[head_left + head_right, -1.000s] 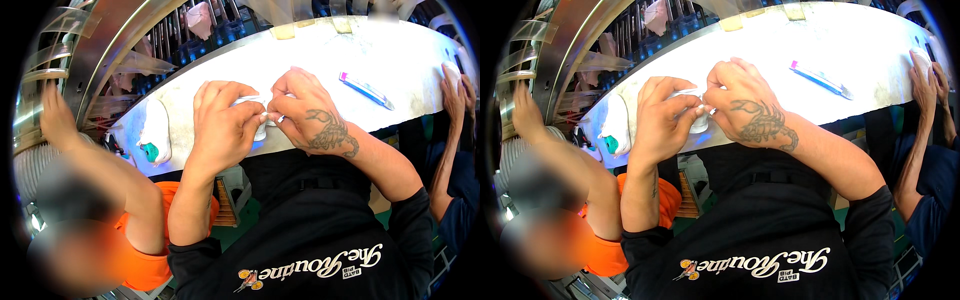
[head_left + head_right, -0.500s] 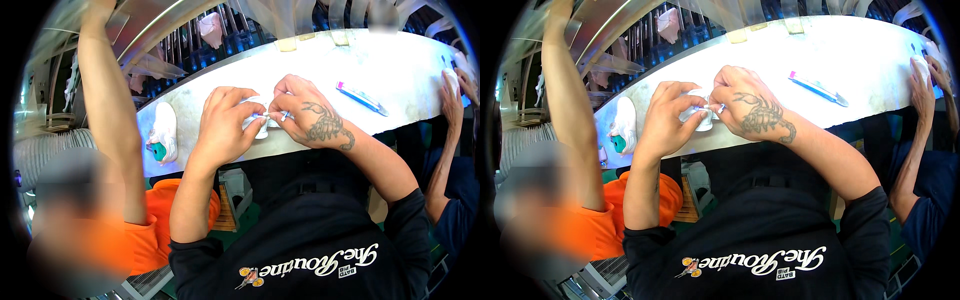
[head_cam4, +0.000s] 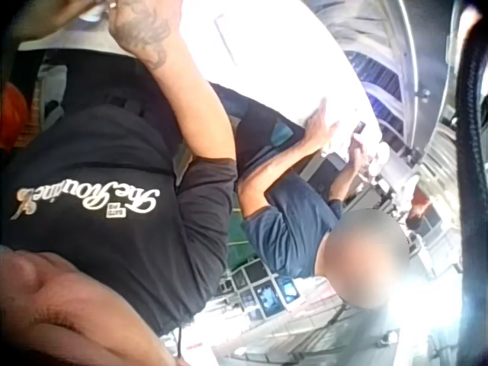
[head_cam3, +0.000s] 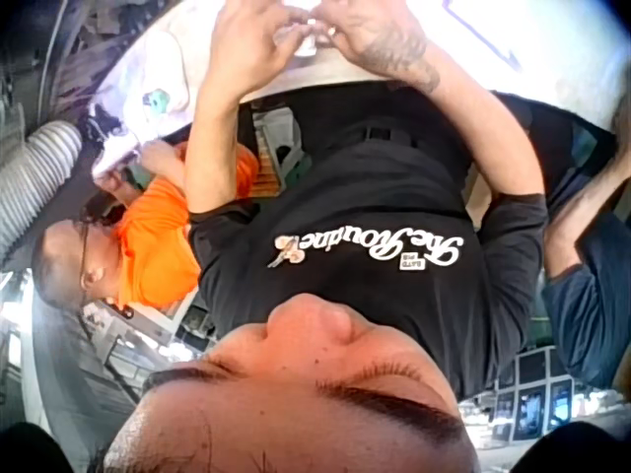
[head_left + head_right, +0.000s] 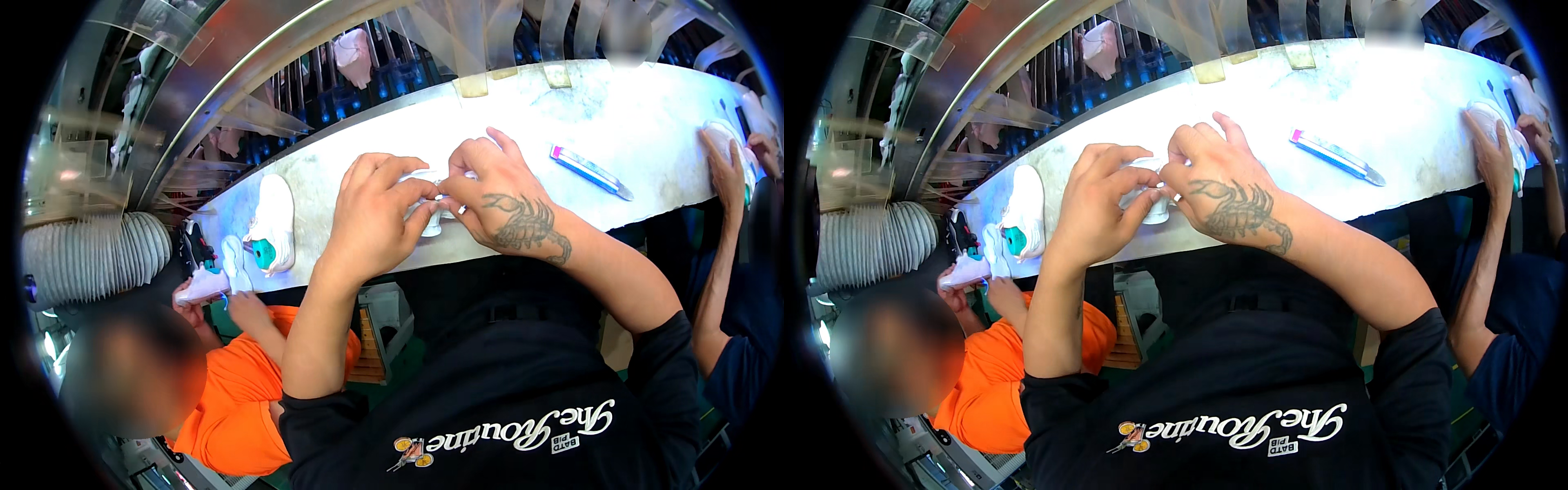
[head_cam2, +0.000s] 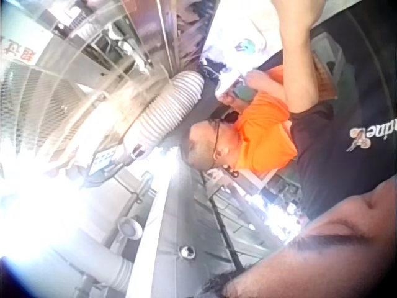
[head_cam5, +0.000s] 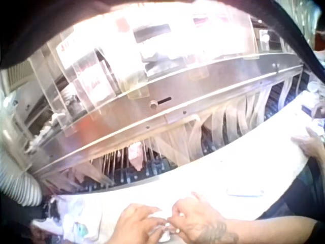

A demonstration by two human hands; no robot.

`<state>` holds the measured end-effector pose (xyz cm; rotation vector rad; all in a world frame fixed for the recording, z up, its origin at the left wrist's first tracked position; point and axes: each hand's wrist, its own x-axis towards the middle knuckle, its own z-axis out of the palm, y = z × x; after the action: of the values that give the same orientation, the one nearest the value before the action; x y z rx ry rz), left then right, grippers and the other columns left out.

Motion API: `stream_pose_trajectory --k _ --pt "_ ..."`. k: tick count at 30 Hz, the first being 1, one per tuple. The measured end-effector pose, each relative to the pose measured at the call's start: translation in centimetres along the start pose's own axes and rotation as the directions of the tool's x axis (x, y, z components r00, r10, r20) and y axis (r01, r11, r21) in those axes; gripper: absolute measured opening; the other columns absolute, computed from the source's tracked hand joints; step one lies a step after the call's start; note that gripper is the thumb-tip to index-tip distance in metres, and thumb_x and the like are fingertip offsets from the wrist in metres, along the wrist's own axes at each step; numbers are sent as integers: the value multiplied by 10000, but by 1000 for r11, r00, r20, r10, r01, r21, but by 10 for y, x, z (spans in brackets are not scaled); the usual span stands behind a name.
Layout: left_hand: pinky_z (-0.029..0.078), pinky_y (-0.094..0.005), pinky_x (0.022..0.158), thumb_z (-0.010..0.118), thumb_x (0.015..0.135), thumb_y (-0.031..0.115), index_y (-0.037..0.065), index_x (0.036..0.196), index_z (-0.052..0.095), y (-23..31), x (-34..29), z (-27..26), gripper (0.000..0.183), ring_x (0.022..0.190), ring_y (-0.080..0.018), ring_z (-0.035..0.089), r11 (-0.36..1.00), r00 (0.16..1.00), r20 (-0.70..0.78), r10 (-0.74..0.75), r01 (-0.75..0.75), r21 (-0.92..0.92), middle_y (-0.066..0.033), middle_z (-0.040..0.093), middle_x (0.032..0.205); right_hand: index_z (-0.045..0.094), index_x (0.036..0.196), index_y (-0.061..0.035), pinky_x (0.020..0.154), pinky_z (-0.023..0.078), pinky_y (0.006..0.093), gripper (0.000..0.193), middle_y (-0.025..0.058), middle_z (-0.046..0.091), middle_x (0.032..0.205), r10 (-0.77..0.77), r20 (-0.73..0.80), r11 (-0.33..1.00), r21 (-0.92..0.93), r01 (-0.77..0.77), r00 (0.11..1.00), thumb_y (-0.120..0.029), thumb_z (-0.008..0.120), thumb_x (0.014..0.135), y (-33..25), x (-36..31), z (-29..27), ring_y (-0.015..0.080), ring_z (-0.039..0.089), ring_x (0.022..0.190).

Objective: The person assembles a white sneaker by hand, starting with cleaning the sole and upper. They insert a white insole into the shoe, followed by a green foam insert. The person then wipes the exterior of the shoe with a cloth and uses a utility knife to trim excess material from the sole. The process is repeated for a second shoe.

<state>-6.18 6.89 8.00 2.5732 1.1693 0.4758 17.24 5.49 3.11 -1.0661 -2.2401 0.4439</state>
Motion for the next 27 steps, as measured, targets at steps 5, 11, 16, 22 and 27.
stream_pose_trajectory --k 5,11,16,22,27 --pt "540 -468 1033 864 839 84 79 1053 833 6 1 -1 216 1186 -351 637 997 999 -24 24 -22 79 -81 749 1308 740 964 -51 1147 411 607 130 116 607 1054 -133 -39 985 -118 127 990 -158 804 930 -5 8 -9 339 611 1131" --pt "541 -469 1032 847 825 73 71 1031 836 -1 2 -4 206 1176 -352 637 998 999 0 51 -51 28 -76 750 1303 768 997 -39 1099 400 555 209 122 621 1032 -140 91 980 -131 152 986 -232 822 936 -7 11 -15 335 585 1114" --pt "529 -482 1044 865 808 109 79 997 837 6 1 -2 193 1165 -332 644 990 998 -21 66 -63 123 -60 760 1291 814 975 -24 1092 415 551 237 121 694 1016 -157 170 975 -129 180 973 -250 747 999 0 16 -15 316 611 1148" --pt "522 -494 1052 889 789 137 94 979 841 9 -2 -2 201 1149 -310 652 983 996 -32 87 -80 163 -41 775 1264 819 982 -32 1092 417 547 246 119 703 1000 -202 232 973 -62 222 951 -263 737 1007 1 19 -21 317 616 1130" --pt "523 -487 1049 887 794 130 97 981 842 -1 0 0 195 1158 -309 655 992 996 -44 79 -74 97 -39 777 1275 815 990 -22 1086 417 542 273 129 714 999 -173 141 956 -214 200 975 -289 755 997 -7 16 -14 324 617 1123"
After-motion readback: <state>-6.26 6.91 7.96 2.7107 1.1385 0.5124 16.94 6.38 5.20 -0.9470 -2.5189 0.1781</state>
